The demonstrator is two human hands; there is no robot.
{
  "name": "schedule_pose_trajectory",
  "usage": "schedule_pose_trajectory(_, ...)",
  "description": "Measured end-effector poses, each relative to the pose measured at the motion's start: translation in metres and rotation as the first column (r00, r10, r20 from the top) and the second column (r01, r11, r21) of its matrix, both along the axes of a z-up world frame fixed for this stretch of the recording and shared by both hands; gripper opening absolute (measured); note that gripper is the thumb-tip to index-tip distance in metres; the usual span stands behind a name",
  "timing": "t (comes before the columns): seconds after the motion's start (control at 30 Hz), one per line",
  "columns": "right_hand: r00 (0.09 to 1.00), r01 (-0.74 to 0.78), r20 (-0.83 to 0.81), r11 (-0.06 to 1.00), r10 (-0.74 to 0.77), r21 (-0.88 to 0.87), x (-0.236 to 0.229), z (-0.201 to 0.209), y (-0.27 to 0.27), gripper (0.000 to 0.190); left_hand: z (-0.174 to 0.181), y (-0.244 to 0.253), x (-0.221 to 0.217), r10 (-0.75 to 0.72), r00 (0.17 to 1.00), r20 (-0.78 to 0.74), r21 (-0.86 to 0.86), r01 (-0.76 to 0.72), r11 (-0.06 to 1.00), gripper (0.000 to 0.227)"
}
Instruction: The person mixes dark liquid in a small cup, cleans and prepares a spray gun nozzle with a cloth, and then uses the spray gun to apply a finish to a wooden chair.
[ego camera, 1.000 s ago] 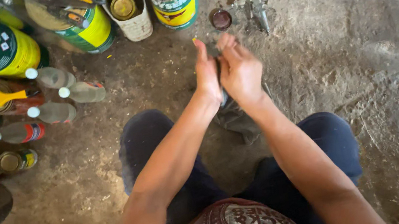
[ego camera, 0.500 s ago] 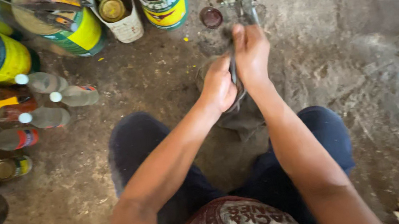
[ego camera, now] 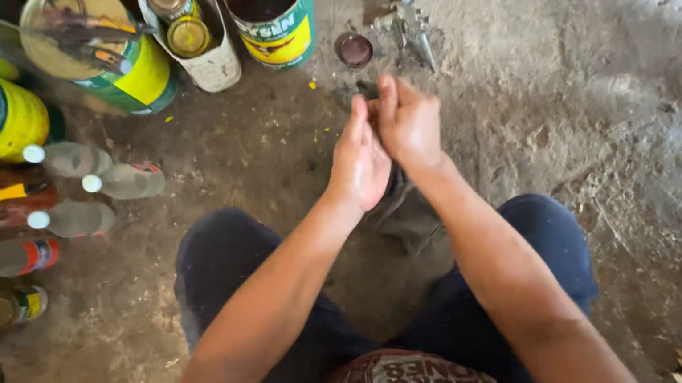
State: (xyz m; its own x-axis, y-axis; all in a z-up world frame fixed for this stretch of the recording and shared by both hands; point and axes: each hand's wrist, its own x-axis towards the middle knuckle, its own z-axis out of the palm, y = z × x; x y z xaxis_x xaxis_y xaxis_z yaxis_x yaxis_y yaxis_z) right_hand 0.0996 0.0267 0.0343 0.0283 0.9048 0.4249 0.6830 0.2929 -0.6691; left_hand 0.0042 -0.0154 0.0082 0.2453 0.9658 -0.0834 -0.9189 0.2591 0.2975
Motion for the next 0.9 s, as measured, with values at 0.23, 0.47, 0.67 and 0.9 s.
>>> schedule_pose_trajectory(0.23, 0.909, -0.036, -0.416, 0.995, -0.007, -0.096, 0.029, 0.046, 0.005, 0.027, -0.01, 0.024, -0.031, -0.207, 0.977, 0.06, 0.098, 0.2, 0.975, 0.059)
schedule_pose_trajectory(0.47, 0.975, -0.021, 0.204, 0.943, 0.094, -0.332, -0.015, 0.011, -0.006, 0.032, -0.074, 0.025, 0.001, -0.192, 0.97, -0.149, -0.228, 0.155, 0.961, 0.035)
schedule_pose_trajectory(0.67, 0.923, -0.383, -0.006, 0.915, 0.386, -0.124, 0.0, -0.013, 0.003, 0.065, -0.037, 0.012, 0.015, -0.062, 0.989, -0.137, -0.256, 0.025, 0.966, 0.057)
schedule_pose_trajectory(0.9, 0.49, -0.837, -0.705, 0.504, 0.513, -0.215, 0.0, 0.011, -0.029, 0.094, -0.014, 0.061, -0.055, 0.181, 0.965, -0.188, -0.171, -0.214, 0.962, 0.047)
